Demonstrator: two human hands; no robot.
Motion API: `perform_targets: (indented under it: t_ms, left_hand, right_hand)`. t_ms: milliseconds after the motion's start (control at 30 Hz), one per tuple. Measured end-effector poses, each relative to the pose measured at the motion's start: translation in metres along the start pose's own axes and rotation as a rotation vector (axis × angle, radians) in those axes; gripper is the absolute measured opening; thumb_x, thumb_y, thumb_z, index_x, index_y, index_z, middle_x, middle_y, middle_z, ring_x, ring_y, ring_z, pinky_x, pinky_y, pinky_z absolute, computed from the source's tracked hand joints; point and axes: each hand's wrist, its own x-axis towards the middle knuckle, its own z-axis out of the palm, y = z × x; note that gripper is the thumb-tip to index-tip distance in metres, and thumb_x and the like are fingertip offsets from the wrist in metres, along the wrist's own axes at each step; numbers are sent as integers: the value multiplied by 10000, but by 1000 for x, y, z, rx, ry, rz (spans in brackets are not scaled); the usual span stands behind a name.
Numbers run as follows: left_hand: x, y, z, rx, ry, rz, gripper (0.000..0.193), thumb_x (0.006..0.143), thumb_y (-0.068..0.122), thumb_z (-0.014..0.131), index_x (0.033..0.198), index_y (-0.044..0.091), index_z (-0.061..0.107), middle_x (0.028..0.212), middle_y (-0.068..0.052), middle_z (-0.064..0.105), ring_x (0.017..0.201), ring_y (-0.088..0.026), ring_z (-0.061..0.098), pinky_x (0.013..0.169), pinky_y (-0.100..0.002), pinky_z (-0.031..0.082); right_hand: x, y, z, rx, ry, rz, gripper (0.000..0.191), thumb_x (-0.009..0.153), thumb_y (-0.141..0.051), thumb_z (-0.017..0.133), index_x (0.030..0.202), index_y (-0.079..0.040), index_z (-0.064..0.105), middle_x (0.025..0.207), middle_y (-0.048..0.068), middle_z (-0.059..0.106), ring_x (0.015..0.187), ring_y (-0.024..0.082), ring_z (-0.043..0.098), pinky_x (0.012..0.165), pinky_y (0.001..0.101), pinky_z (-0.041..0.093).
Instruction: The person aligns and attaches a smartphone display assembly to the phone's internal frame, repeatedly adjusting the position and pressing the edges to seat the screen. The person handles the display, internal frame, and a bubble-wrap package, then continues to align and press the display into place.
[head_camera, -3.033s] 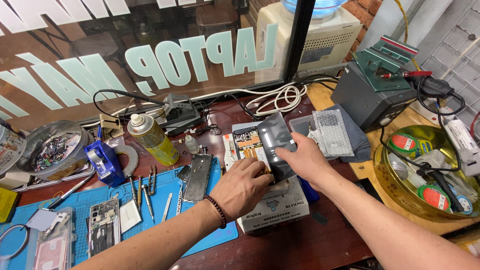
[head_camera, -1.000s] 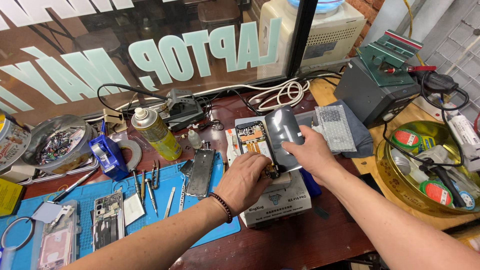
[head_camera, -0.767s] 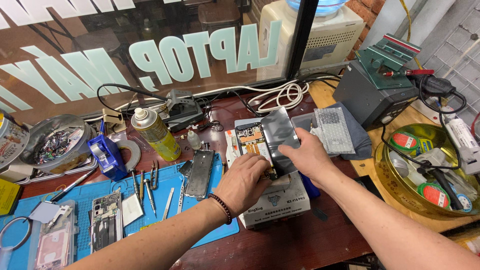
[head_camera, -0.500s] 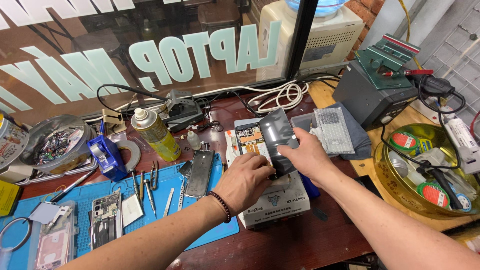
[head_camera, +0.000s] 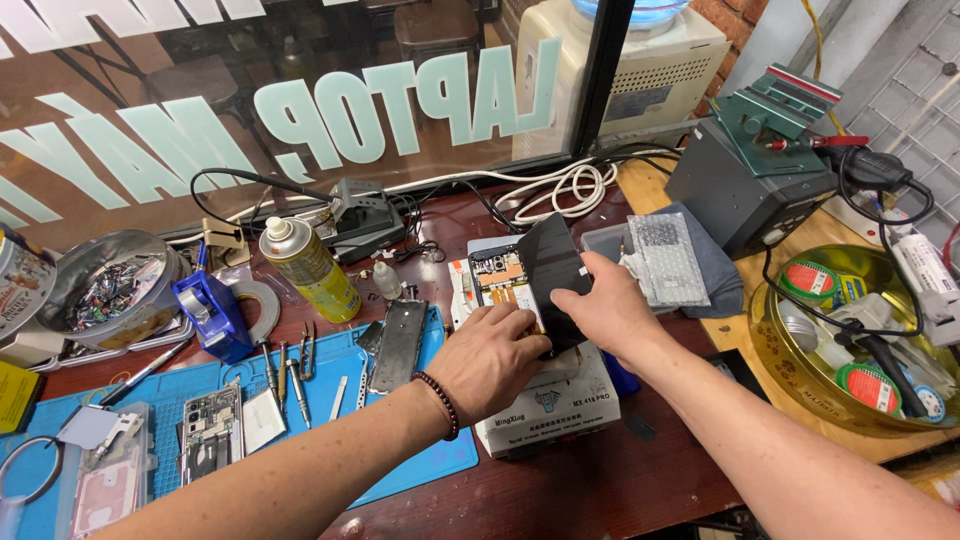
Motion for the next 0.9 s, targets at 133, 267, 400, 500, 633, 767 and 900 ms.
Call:
perform_targets:
  t_ms: [133,267,400,500,633,767,900]
  left_hand:
    - [2,-4,-1,-47,14,8,267,835,211,741,1079,103,749,1076,-80,651,1073,-286,588,941,-431,460]
    - [4,-4,-5,-98,-3,-14,318,835,222,765,1127,105,719,1102,-89,653,1094,-294,588,958,-437,459]
    - [7,3,-12,-297,106,-163,562,785,231,808,1285,63,615,1157,-132,644,1124,-340,590,965,-442,478]
    - [8,11,-15,-356,76,-295,629,777,251,825,1320,50,579,1164,-147,637,1109,-352,604,954,-437,494]
    - [9,14,-17,-264,33,-269,564,783,247,834,1260,39,616,1127,-144,651,1097,-351,619,966,-442,490]
    - [7,12,-14,-259,50,-218,538,787,230,827,1242,29,622,1129,-148,650,1079,-359,618,952,-446,490]
    - [5,9,-10,-233,67,-171,438,790,197,812,1159,27,647,1098,-131,658,1070,-349,624,953,-444,488]
  right_hand:
    - [0,-2,-3,44,-38,7,307,799,-171,750,1046,-12,660,904,130,763,812,227,710,728,395,566]
    - [2,1,-1,21,-25,2,320,802,-156,747,1089,-34,674,939,118,763,848,210,722,758,373,564]
    - [10,15,-1,476,-61,89,289,837,-108,704,1115,-43,661,992,77,745,870,171,703,760,339,572]
    - [18,32,-14,1033,-168,378,204,925,-144,650,1099,-47,607,932,39,686,808,149,662,730,306,552]
    - [20,51,-23,1839,-497,498,328,947,-170,563,1220,6,610,799,-6,601,679,120,593,644,262,523]
    - [16,57,-23,2093,-717,407,503,897,-264,589,1305,28,563,771,11,555,648,134,570,619,259,496]
    - [15,54,-26,2136,-820,342,598,883,-291,624,1373,37,523,796,12,531,623,113,563,597,245,470]
